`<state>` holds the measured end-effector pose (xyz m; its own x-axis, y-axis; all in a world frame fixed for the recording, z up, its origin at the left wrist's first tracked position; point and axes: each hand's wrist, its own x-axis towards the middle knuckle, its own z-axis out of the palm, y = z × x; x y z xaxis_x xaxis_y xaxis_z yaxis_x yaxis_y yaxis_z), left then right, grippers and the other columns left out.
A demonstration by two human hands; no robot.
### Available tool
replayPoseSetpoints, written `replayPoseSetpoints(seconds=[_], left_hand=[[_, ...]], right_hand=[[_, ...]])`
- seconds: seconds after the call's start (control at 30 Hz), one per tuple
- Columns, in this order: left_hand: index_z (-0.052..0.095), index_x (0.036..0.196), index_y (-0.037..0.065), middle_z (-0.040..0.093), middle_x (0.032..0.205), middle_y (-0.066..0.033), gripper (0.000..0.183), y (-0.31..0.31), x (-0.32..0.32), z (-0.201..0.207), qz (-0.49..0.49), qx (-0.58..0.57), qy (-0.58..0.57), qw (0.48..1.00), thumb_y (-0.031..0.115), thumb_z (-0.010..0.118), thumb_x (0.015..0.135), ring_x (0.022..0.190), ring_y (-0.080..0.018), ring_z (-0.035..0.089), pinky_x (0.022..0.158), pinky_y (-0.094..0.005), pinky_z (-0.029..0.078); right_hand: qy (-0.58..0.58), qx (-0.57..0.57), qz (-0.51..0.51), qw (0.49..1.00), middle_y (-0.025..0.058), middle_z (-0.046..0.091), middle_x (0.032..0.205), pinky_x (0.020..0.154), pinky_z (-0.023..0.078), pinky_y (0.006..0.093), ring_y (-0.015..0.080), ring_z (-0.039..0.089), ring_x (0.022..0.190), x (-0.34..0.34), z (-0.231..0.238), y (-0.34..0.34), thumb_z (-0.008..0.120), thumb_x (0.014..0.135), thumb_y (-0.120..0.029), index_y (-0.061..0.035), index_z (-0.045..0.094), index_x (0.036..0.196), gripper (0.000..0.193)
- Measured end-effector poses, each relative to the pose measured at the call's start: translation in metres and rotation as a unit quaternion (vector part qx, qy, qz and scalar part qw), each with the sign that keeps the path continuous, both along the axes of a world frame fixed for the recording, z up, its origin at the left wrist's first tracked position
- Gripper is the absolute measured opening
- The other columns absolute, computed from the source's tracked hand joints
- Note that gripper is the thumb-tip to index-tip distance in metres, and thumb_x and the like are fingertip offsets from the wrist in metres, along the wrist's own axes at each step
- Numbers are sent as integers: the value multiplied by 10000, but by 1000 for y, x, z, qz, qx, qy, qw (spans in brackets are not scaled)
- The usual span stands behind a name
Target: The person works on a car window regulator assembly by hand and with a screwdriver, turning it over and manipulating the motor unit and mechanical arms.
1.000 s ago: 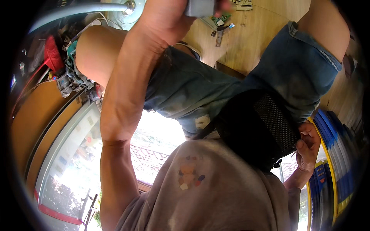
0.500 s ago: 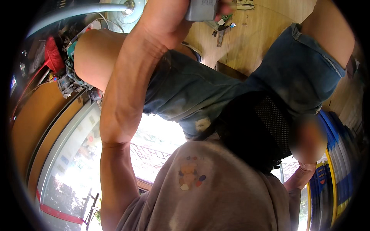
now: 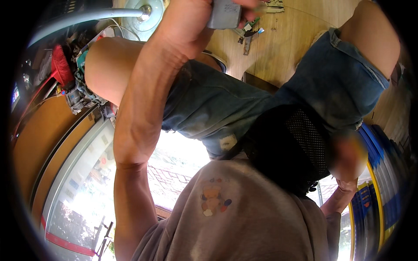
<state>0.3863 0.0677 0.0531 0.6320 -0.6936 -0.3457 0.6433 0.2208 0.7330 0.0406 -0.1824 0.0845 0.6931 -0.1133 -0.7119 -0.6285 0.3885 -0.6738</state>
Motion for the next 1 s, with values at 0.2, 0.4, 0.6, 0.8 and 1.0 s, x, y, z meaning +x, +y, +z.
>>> replayPoseSetpoints(seconds=[0.2,0.4,0.6,0.8,1.0], left_hand=[[663,668,-44,658,801,-179,77,5,5,-15,-8,46,-54,997,-19,626,730,953,-251,658,845,-327,509],[663,673,-43,660,784,-160,56,6,4,-15,2,61,-46,997,-20,640,719,960,-246,663,824,-329,512],[664,727,-61,662,855,-157,49,3,0,3,7,76,-4,997,-26,641,702,975,-236,658,805,-306,511],[654,762,-69,657,850,-149,69,3,1,-1,14,88,7,996,-37,635,703,993,-227,645,809,-307,512],[649,763,-68,655,848,-144,70,1,0,-2,18,80,10,997,-38,633,702,983,-231,652,812,-317,519]], right_hand=[[12,19,3,1000,146,706,1073,887,499,278,180,672,978,-3,-2,-1,864,732,-329,103,573,1243,730],[-14,-58,44,997,137,708,1059,882,471,254,164,659,980,-7,-10,-4,835,763,-388,110,589,1216,717],[-22,-94,57,994,124,706,1037,888,455,254,156,653,963,-7,-12,-3,796,802,-425,112,600,1184,687],[-16,-85,40,995,118,705,1018,875,451,242,148,650,946,-9,-12,-1,791,819,-397,112,600,1171,648],[-2,-77,35,996,110,709,1006,872,457,242,143,655,930,-11,-9,-3,794,819,-384,103,606,1160,625]])
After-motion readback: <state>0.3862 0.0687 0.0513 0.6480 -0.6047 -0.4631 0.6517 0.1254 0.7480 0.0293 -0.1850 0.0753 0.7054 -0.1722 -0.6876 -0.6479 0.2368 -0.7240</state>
